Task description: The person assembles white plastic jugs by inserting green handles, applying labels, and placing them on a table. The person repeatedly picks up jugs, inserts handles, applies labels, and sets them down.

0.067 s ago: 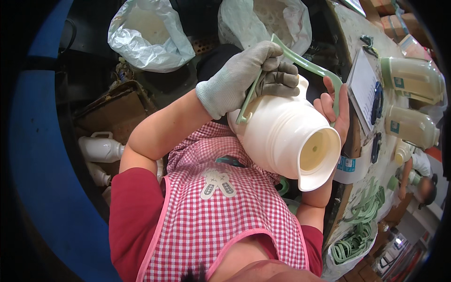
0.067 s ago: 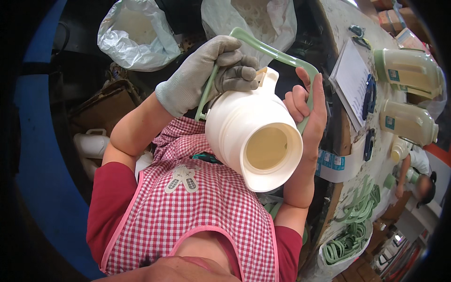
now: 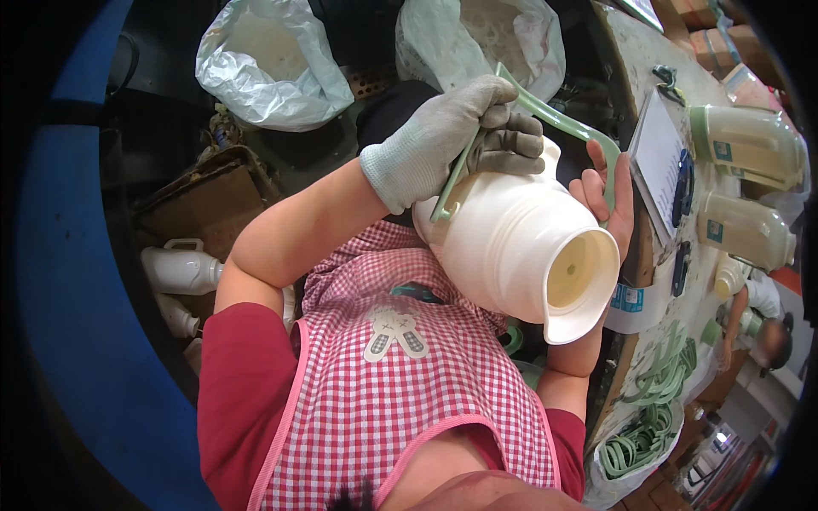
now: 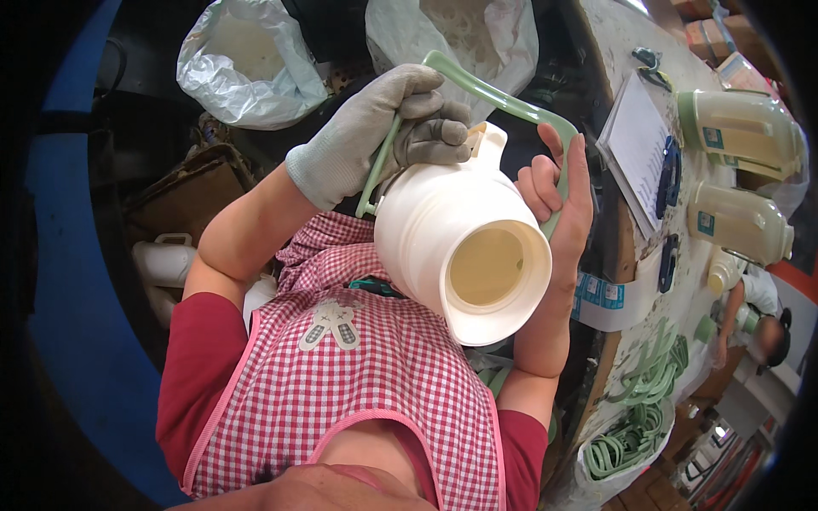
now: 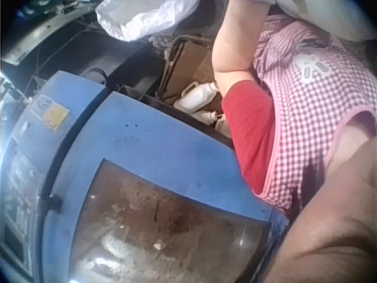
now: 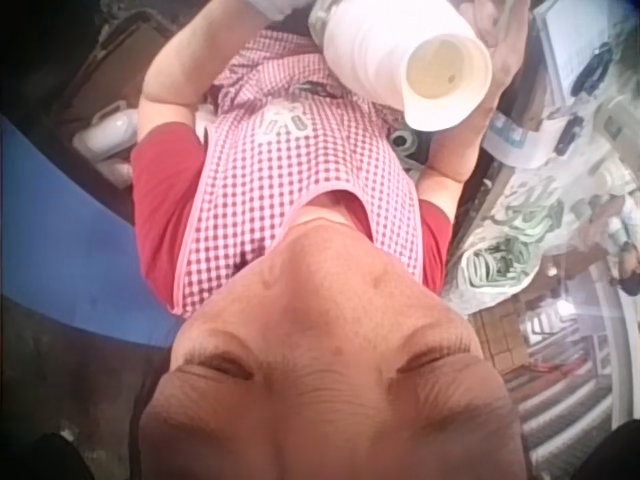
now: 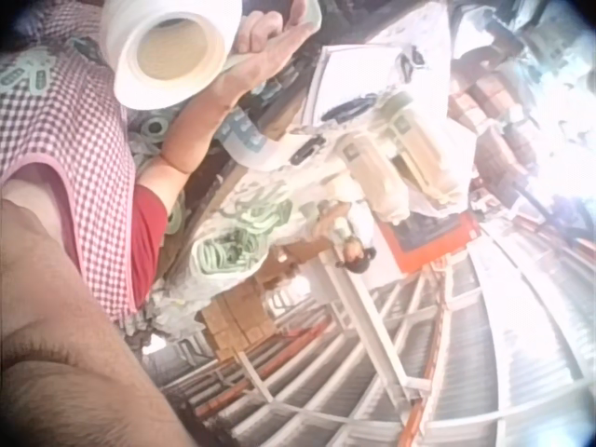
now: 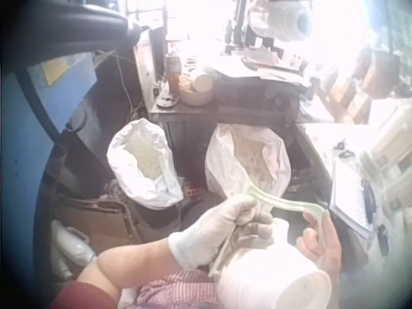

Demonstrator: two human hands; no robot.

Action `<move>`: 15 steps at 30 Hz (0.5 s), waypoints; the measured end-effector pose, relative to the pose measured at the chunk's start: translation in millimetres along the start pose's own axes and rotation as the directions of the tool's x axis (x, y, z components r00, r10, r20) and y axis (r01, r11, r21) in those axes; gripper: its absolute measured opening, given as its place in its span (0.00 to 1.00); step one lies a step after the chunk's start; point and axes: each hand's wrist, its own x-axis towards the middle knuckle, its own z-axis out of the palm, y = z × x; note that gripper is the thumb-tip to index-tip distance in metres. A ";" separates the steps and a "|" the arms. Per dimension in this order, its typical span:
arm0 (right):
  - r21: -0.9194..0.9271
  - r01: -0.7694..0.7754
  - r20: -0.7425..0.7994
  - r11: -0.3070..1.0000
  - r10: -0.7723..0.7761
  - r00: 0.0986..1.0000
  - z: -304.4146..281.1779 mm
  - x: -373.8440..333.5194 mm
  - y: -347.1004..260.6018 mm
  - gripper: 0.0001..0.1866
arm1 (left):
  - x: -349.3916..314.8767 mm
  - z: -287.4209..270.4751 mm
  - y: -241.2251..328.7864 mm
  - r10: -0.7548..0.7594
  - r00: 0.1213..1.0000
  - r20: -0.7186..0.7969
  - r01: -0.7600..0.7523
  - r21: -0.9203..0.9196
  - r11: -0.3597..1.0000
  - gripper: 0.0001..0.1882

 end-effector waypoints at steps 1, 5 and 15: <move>0.001 0.001 -0.011 1.000 -0.001 1.000 1.1 1.0 1.4 0.25 | 0.2 0.6 1.8 0.007 1.000 -0.010 -0.007 0.021 1.000 0.19; 0.085 -0.032 0.086 0.996 0.025 0.996 -11.7 0.8 5.7 0.23 | -1.7 5.4 5.4 0.018 1.000 -0.014 -0.017 0.106 0.994 0.18; -0.073 0.234 0.140 0.969 -0.223 0.965 -8.7 -4.0 22.8 0.25 | 5.3 -23.4 -11.6 0.292 0.955 0.043 -0.294 0.047 0.955 0.13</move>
